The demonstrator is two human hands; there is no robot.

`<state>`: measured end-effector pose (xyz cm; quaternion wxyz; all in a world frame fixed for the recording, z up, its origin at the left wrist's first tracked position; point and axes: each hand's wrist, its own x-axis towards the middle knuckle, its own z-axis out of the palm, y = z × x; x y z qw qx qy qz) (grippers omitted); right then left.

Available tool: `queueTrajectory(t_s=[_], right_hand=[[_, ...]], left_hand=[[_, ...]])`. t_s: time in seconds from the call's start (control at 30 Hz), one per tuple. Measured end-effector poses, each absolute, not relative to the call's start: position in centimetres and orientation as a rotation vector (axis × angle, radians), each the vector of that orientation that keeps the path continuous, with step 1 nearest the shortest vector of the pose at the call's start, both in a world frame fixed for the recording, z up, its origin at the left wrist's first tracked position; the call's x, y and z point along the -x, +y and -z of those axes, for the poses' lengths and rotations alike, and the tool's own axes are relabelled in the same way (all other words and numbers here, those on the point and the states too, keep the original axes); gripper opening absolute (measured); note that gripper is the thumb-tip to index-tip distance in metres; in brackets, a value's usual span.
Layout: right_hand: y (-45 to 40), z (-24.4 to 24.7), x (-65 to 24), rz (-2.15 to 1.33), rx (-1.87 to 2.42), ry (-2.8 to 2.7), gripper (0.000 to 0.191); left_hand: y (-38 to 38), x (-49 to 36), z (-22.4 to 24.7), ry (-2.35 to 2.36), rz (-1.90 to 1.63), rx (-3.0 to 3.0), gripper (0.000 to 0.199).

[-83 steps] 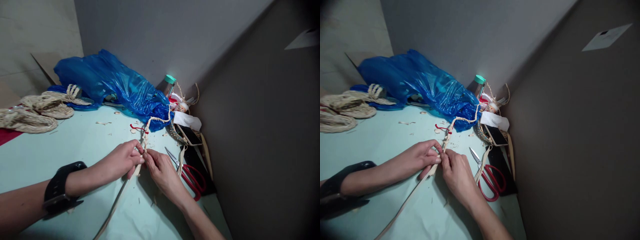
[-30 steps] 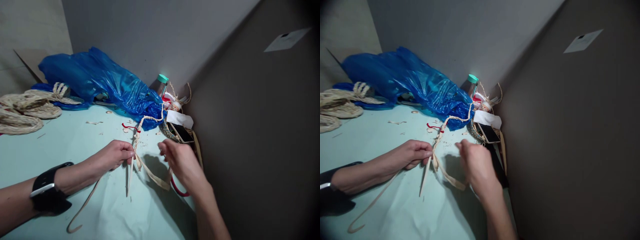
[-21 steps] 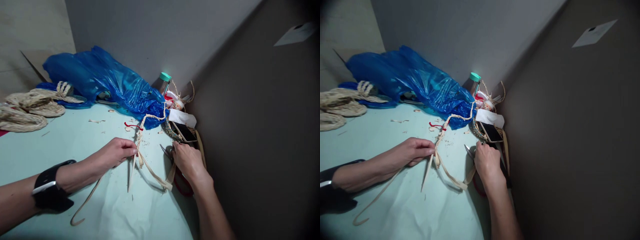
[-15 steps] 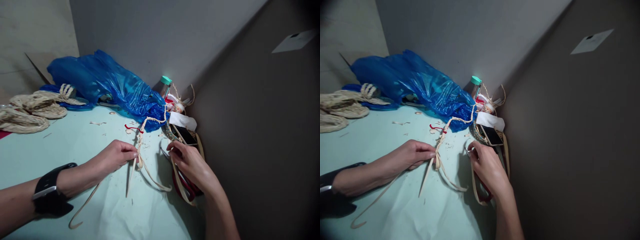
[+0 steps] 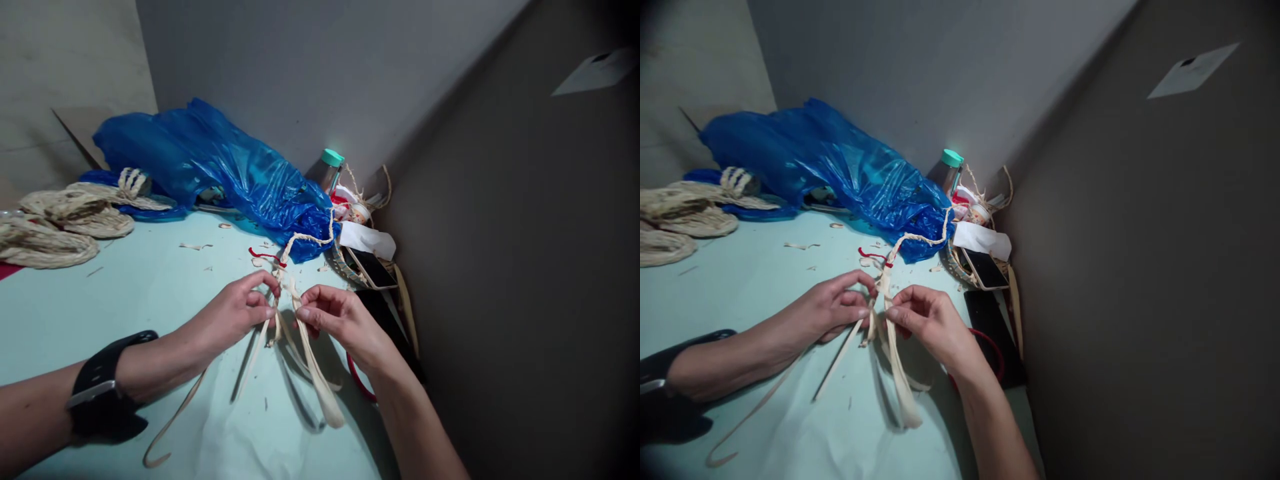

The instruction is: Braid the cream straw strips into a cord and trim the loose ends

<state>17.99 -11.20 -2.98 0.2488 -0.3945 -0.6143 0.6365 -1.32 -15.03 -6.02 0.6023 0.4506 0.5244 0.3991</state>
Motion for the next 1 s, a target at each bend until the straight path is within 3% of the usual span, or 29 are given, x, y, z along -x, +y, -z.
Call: queueTrajectory(t_s=[0.2, 0.53, 1.0], right_hand=[[-11.9, 3.1, -17.6, -1.628, 1.129, -1.792, 0.025], [-13.9, 3.9, -15.4, -0.809, 1.396, -2.213, 0.012], [-12.5, 4.6, -16.4, -1.354, 1.283, -1.907, 0.020]], left_hand=[[-14.9, 1.3, 6.1, 1.184, -0.875, -1.031, 0.025], [-15.0, 1.5, 6.0, 1.228, -0.897, -1.049, 0.018], [-15.2, 1.2, 5.4, 1.289, -0.934, -1.044, 0.017]])
